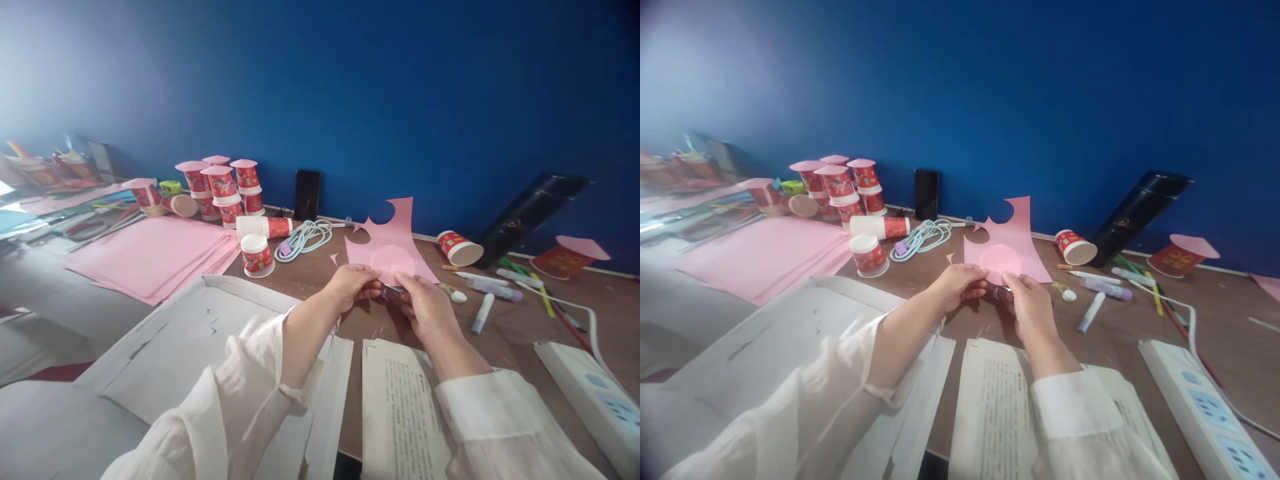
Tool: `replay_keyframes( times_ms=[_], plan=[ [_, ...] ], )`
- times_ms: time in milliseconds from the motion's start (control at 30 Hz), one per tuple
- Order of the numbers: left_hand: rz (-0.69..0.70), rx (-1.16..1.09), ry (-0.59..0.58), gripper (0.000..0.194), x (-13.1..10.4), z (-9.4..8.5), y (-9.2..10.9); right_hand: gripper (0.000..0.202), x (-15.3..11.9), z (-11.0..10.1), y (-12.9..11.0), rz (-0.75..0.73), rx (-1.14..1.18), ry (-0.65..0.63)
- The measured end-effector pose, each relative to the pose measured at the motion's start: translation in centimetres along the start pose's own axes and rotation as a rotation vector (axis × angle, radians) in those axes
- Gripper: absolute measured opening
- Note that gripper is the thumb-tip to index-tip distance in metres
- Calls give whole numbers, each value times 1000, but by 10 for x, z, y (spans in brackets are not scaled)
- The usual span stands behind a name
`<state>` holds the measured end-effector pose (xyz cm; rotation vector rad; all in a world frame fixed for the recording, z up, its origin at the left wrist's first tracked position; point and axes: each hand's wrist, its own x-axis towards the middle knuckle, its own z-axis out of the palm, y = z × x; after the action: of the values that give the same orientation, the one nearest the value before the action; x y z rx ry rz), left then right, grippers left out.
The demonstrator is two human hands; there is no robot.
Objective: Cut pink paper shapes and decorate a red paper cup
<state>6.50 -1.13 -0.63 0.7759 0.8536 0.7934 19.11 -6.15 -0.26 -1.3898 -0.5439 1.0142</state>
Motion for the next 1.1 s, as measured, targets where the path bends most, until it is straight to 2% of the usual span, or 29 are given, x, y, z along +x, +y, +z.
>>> replay_keyframes(
  times_ms=[1100],
  plan=[
    [-30, 62, -7, 16, -1, 0, 1, 24, 4, -3, 11, -106, -104, 32]
  ],
)
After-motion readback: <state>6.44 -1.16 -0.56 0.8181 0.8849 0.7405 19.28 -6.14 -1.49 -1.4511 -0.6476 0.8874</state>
